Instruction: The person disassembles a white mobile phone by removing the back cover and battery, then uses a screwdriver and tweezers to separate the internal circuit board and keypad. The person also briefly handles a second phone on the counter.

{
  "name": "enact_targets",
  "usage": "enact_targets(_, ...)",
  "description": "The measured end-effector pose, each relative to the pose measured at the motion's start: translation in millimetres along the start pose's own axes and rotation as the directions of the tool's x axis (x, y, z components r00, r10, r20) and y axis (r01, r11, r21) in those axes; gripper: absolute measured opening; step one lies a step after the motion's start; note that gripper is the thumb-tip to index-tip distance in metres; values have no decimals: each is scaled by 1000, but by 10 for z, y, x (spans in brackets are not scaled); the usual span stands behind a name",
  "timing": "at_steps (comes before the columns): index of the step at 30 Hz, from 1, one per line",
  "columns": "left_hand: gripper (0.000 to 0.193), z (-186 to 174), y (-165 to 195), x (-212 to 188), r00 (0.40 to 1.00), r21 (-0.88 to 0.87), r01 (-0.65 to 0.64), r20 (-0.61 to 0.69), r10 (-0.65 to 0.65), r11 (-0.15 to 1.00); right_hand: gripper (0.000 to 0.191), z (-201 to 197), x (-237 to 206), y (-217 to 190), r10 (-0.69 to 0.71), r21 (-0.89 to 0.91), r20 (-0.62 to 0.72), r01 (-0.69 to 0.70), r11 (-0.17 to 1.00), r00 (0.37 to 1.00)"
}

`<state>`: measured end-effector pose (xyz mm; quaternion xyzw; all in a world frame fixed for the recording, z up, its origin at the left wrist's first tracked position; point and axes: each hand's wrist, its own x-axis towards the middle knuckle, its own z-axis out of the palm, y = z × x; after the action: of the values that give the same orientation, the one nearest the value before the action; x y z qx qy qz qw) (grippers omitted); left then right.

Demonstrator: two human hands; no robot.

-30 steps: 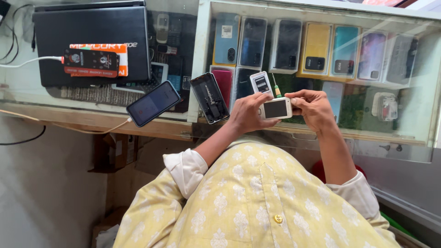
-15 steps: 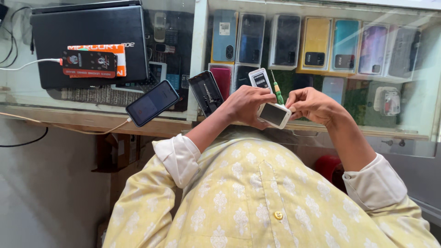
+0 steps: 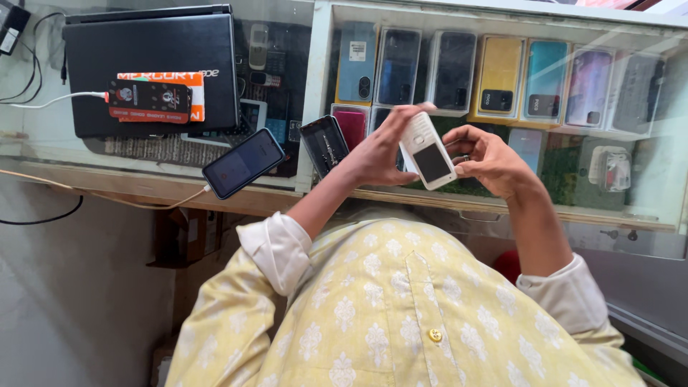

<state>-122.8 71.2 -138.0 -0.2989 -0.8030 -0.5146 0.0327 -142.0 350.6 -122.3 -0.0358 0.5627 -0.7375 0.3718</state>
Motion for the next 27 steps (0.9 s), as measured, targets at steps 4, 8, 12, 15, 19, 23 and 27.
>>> enact_targets(4, 113, 413, -49, -223, 899, -729, 259, -59, -435, 634, 65, 197, -13, 111, -102, -57, -148, 95, 994, 984)
enact_targets(8, 91, 796, -92, -196, 767, -921, 150, -121, -630, 359, 60, 454, 76, 345, -135, -209, -227, 87, 974, 964)
enact_targets(12, 70, 807, -90, -141, 731, -906, 117, -198, -653, 406, 51, 746, 129, 495, -231, -286, -297, 145, 947, 927)
enact_targets(15, 68, 754, -39, -136, 731, -922, 110, -178, -659, 371, 41, 841, 120, 478, -314, -421, -358, 148, 895, 879)
enact_targets(19, 67, 790, 0, -127, 735, -894, 132, -200, -647, 427, 27, 879, 91, 425, -403, -537, -378, 157, 829, 833)
enact_targets(23, 64, 802, -39, -143, 743, -901, 126, -192, -641, 416, 31, 934, 151, 372, -416, -538, -416, 150, 829, 809)
enact_targets(27, 57, 792, -57, -160, 740, -925, 122, -156, -654, 359, 40, 958, 135, 313, -429, -457, -396, 231, 859, 812)
